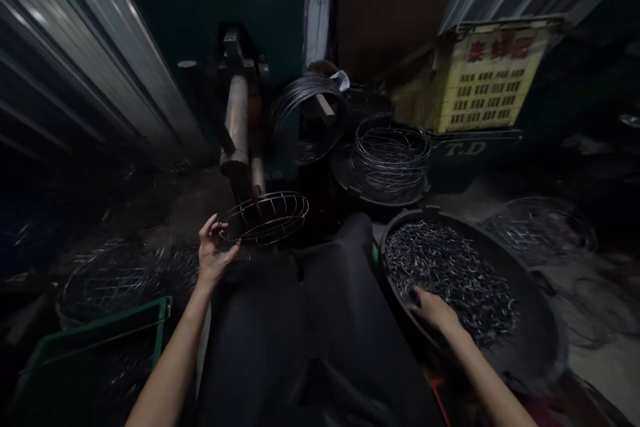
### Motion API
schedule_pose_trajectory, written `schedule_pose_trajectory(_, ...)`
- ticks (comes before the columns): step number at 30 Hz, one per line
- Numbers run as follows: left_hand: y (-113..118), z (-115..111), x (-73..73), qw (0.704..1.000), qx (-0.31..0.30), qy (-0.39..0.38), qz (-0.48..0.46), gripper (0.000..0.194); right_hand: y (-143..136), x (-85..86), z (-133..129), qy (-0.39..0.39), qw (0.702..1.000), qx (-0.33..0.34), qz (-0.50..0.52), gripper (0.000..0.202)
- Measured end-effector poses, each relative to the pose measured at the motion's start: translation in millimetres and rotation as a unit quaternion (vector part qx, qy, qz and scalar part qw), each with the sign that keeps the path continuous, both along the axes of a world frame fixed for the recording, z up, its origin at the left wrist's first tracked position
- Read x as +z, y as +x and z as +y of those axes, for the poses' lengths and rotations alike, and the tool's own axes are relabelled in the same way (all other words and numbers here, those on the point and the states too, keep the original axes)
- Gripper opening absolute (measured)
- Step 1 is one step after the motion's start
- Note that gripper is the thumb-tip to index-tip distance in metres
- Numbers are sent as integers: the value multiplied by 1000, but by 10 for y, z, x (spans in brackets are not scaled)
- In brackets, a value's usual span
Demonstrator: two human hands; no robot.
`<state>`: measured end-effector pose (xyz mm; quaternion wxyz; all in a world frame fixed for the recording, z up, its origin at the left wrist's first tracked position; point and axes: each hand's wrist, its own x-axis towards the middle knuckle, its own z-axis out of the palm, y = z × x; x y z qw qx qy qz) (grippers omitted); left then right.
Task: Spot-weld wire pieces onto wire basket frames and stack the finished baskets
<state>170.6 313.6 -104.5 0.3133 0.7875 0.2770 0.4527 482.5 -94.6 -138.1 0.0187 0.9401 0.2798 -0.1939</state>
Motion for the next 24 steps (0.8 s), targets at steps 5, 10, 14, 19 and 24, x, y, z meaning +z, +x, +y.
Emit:
schedule_pose_trajectory(5, -104, -254, -34, 997, -66, -27, -1, 82, -120, -176, -245, 5, 999, -11, 50, 15)
schedule_pose_trajectory(10, -182, -439, 81, 994, -72, -34, 80, 69, -158, -135, -338, -3, 1000, -10, -27, 17)
schedule_pose_trajectory(14, -191, -473, 264, 990, -69, 5, 124, 55, -175, 74, -285, 71, 986, -19, -151, 21)
schedule_pose_trajectory(19, -94, -489, 474, 989, -59, 46, 127, 53, -457, 441, 279, 394, 905, -139, -85, 34)
schedule_pose_trajectory(24, -21, -468, 580, 989, -47, 40, 134, 57, -908, 298, 860, 472, 878, -28, 76, 40)
